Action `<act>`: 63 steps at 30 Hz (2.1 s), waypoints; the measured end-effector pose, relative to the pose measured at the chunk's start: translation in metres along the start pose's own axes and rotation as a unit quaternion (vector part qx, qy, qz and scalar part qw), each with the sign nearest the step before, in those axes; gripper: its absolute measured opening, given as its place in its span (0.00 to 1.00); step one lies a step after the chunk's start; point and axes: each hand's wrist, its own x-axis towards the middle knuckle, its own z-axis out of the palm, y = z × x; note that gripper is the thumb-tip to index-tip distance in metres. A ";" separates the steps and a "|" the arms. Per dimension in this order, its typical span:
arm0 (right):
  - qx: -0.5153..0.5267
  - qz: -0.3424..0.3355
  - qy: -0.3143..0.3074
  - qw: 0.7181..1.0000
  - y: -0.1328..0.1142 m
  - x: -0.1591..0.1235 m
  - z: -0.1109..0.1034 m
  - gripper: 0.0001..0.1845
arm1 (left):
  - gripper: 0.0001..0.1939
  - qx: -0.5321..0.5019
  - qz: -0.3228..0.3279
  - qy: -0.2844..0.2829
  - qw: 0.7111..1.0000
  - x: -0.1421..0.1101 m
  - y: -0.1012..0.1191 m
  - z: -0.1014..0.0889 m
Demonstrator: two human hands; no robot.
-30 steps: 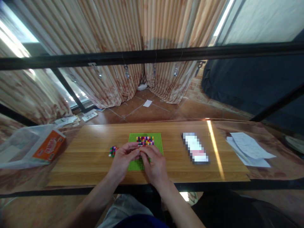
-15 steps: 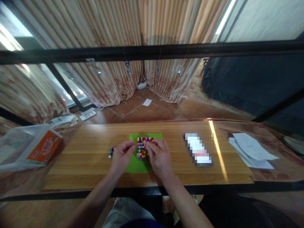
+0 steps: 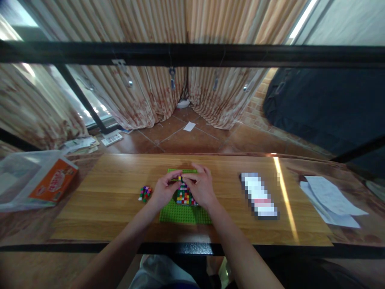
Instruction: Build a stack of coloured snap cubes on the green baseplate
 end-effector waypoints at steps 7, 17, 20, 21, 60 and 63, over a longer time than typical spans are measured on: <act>0.116 0.045 0.008 0.992 0.005 0.002 0.008 0.05 | 0.20 -0.033 -0.017 0.008 0.999 0.000 -0.004 0.002; 0.081 0.026 0.001 0.996 -0.003 0.001 0.004 0.04 | 0.18 -0.022 0.000 0.011 1.000 0.001 0.002 0.001; 0.110 0.046 -0.004 0.993 0.000 0.005 0.007 0.03 | 0.19 -0.018 0.002 0.009 1.000 0.001 0.001 0.001; 0.123 0.049 -0.005 0.991 0.000 0.007 0.008 0.02 | 0.20 -0.018 0.000 0.007 1.000 0.001 0.001 0.001; 0.130 -0.005 0.032 0.991 0.001 0.002 -0.011 0.07 | 0.22 -0.005 -0.057 0.000 0.998 0.014 0.002 -0.003; 0.119 0.003 0.007 0.993 0.007 0.001 -0.014 0.07 | 0.22 -0.006 -0.061 0.000 0.998 0.013 0.001 -0.001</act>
